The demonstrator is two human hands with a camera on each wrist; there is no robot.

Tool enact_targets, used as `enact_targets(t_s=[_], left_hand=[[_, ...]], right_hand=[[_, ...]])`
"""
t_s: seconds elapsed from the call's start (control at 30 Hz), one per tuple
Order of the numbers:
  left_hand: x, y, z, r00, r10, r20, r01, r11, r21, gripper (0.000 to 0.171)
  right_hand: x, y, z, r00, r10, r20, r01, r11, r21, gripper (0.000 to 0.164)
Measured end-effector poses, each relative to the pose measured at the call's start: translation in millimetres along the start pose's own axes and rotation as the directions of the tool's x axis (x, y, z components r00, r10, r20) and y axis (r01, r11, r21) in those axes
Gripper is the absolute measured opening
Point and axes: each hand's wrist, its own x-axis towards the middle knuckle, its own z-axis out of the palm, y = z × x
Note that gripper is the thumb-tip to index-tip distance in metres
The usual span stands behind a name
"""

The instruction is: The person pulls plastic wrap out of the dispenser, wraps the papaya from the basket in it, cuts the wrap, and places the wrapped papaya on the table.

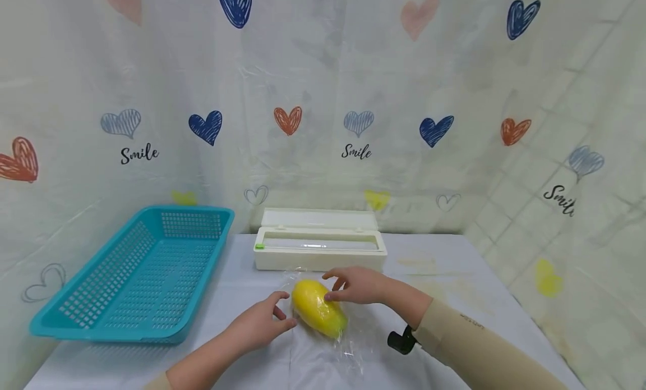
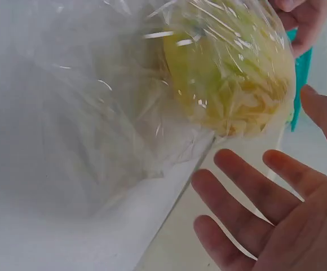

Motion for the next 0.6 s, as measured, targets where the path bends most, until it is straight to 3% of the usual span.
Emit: enact_targets(t_s=[0.17, 0.27, 0.6], left_hand=[[7.4, 0.8, 10.8, 1.0, 0.005, 0.024, -0.002, 0.99, -0.142, 0.076], [9.8, 3.2, 13.7, 0.999, 0.015, 0.035, -0.009, 0.983, -0.183, 0.078], [17.4, 10.8, 16.7, 0.997, 0.059, 0.054, -0.051, 0.988, -0.143, 0.082]], right_hand=[[0, 5, 4, 0.997, 0.033, 0.066, -0.04, 0.993, 0.109, 0.055], [-3, 8, 11, 0.997, 0.045, 0.06, -0.055, 0.983, 0.175, 0.054], [-23, 4, 35, 0.99, 0.128, -0.061, -0.103, 0.945, 0.312, 0.058]])
